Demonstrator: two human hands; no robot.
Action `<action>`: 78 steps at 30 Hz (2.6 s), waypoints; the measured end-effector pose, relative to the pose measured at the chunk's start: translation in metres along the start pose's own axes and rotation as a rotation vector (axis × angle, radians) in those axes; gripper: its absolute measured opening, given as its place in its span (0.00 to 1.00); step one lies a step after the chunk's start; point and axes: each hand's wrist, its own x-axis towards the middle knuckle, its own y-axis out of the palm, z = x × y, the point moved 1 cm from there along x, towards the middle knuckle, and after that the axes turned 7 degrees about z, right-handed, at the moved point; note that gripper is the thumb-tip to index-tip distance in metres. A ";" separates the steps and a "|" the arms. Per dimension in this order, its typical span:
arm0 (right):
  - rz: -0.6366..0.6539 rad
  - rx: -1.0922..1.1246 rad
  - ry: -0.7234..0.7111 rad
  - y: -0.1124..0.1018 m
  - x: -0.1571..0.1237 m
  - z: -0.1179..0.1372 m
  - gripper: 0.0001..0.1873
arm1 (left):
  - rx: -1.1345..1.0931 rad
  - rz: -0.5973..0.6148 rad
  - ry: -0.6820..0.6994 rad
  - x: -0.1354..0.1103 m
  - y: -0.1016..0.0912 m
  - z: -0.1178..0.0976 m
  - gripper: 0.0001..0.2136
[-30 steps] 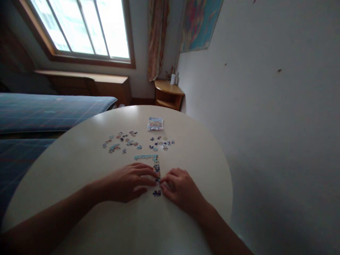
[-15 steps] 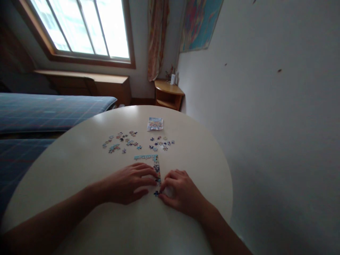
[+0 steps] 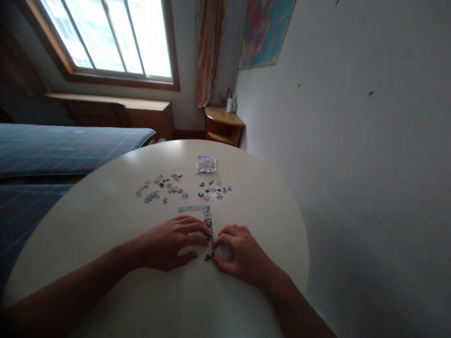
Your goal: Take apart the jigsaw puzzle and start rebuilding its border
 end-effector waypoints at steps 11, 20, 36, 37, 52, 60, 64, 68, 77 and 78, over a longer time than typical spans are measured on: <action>-0.038 -0.069 -0.056 0.002 -0.001 -0.005 0.13 | 0.020 0.018 0.003 0.000 -0.001 0.000 0.15; -0.016 -0.133 -0.128 0.001 -0.003 -0.005 0.13 | 0.006 0.008 0.029 0.001 -0.001 0.002 0.14; 0.272 -0.015 0.047 -0.034 0.020 0.012 0.24 | 0.016 -0.083 -0.270 -0.028 -0.013 0.078 0.20; 0.309 -0.018 0.065 -0.040 0.029 0.011 0.22 | 0.002 -0.084 -0.269 -0.028 -0.012 0.080 0.19; -0.101 -0.136 -0.090 -0.022 0.116 -0.060 0.06 | -0.098 -0.091 -0.270 -0.030 -0.013 0.081 0.22; 0.032 -0.050 -0.116 -0.034 0.103 -0.054 0.06 | -0.078 -0.077 -0.259 -0.026 -0.012 0.072 0.24; -0.098 -0.073 0.011 -0.048 0.097 -0.068 0.08 | -0.027 -0.131 -0.297 -0.038 -0.025 0.082 0.17; -0.226 -0.124 0.167 -0.061 0.093 -0.091 0.09 | 0.098 -0.326 -0.598 -0.062 -0.041 0.110 0.13; -0.278 -0.164 0.238 -0.058 0.100 -0.097 0.09 | 0.142 -0.403 -0.550 -0.041 -0.012 0.133 0.16; -0.284 -0.173 0.231 -0.058 0.101 -0.095 0.09 | 0.149 -0.383 -0.519 -0.036 -0.009 0.132 0.16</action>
